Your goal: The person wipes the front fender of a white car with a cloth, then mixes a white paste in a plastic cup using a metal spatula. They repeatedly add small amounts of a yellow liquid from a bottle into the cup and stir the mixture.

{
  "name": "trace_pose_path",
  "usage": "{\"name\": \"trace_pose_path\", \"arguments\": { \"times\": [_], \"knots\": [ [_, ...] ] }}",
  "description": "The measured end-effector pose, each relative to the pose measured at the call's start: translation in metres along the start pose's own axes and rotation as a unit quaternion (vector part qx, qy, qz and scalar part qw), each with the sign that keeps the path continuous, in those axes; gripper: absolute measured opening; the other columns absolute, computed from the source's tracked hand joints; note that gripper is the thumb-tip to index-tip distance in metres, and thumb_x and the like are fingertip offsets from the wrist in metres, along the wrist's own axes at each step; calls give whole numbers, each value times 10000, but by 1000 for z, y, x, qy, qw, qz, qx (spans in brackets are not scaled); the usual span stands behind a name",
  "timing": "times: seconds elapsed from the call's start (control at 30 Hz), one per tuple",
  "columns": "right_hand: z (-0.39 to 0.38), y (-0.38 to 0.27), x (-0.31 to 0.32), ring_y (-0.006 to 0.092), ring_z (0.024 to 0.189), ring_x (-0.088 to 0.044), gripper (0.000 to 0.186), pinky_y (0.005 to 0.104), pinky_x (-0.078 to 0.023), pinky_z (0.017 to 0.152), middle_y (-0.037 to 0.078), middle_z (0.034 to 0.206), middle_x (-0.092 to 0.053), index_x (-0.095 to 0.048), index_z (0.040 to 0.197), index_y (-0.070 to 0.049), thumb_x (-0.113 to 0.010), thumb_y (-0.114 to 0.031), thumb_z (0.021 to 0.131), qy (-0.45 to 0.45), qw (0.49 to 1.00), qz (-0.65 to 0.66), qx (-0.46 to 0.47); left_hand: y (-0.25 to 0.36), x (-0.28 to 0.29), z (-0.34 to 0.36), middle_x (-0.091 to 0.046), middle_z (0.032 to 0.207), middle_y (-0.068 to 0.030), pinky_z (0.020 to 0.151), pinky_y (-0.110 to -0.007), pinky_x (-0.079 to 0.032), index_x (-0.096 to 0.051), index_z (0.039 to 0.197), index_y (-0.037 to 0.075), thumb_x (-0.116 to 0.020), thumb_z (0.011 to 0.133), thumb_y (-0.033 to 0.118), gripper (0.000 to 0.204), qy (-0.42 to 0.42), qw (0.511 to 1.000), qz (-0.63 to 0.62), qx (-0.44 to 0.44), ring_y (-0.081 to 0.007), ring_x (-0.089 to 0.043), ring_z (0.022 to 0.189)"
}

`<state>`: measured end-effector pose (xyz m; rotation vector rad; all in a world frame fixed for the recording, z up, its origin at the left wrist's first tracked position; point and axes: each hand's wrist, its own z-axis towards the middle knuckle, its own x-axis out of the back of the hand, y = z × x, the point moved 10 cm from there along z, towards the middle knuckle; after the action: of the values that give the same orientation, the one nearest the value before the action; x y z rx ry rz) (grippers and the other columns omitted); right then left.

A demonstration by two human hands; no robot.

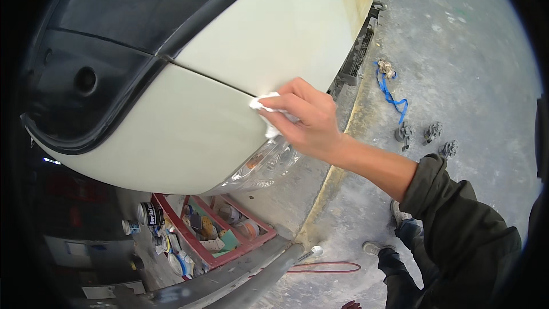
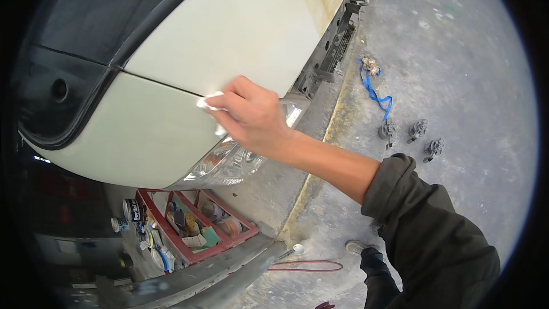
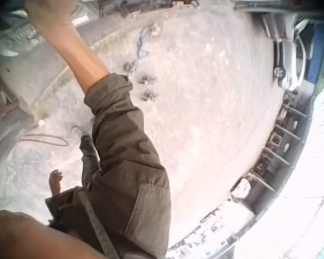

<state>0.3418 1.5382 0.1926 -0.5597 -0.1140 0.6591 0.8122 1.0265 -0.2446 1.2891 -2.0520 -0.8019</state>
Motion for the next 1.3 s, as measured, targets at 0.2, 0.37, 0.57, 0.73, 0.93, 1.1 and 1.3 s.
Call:
{"name": "trace_pose_path", "arguments": {
  "times": [0.2, 0.37, 0.57, 0.73, 0.93, 1.1, 1.3],
  "knots": [
    [77, -51, -19, 125, 550, -539, 133, 257, -403, 465, 28, 723, -559, -727, 874, -75, -769, -27, 757, 47, 997, -3, 59, -5, 3, 5, -686, 1038, -129, 807, -325, -579, -541, 1281, 26, -544, 955, 21, 326, 23, 997, -55, 42, -204, -681, 894],
    [62, -39, -18, 173, 569, -579, 58, 305, -444, 479, 28, 762, -565, -688, 788, -92, -740, -74, 768, 17, 999, -5, 44, -4, -1, 7, -677, 1061, -130, 825, -334, -576, -543, 1279, 19, -550, 953, 14, 327, 4, 999, -26, 29, -209, -670, 937],
    [90, -74, -30, 145, 649, -594, 138, 278, -458, 489, 4, 782, -585, -706, 841, -115, -737, -48, 724, 22, 990, -54, 128, 20, -12, 11, -676, 1040, -123, 824, -335, -574, -565, 1253, 12, -535, 999, 99, 270, -28, 983, 77, -164, -200, -665, 920],
    [33, -55, -23, 141, 641, -587, 175, 277, -480, 507, -2, 775, -602, -722, 831, -125, -736, -19, 692, -108, 966, -93, 214, -2, -14, 8, -679, 1014, -120, 815, -336, -576, -575, 1242, 12, -523, 1021, 153, 268, 27, 995, -80, 50, -197, -665, 881],
    [85, -103, -52, 123, 708, -587, 110, 260, -472, 465, -1, 826, -594, -673, 790, -122, -706, -91, 690, 17, 972, -54, 228, 3, -11, 12, -684, 1027, -122, 806, -335, -576, -574, 1249, 20, -532, 1006, 130, 270, 7, 999, -14, 44, -199, -670, 885],
    [57, -113, -69, 124, 680, -577, 81, 245, -459, 472, 1, 791, -559, -662, 760, -122, -711, -77, 714, -80, 954, -9, 288, 6, -13, 7, -688, 1042, -123, 819, -343, -570, -559, 1264, 22, -536, 974, 54, 293, 10, 999, -32, 30, -200, -674, 899],
    [33, -63, -37, 100, 702, -592, 179, 235, -496, 493, -29, 832, -603, -707, 846, -171, -720, -76, 695, -56, 964, -63, 251, 2, -8, 1, -680, 1054, -127, 824, -347, -573, -549, 1275, 21, -522, 953, -9, 325, -9, 1000, -9, 18, -211, -673, 913]
  ]
}}
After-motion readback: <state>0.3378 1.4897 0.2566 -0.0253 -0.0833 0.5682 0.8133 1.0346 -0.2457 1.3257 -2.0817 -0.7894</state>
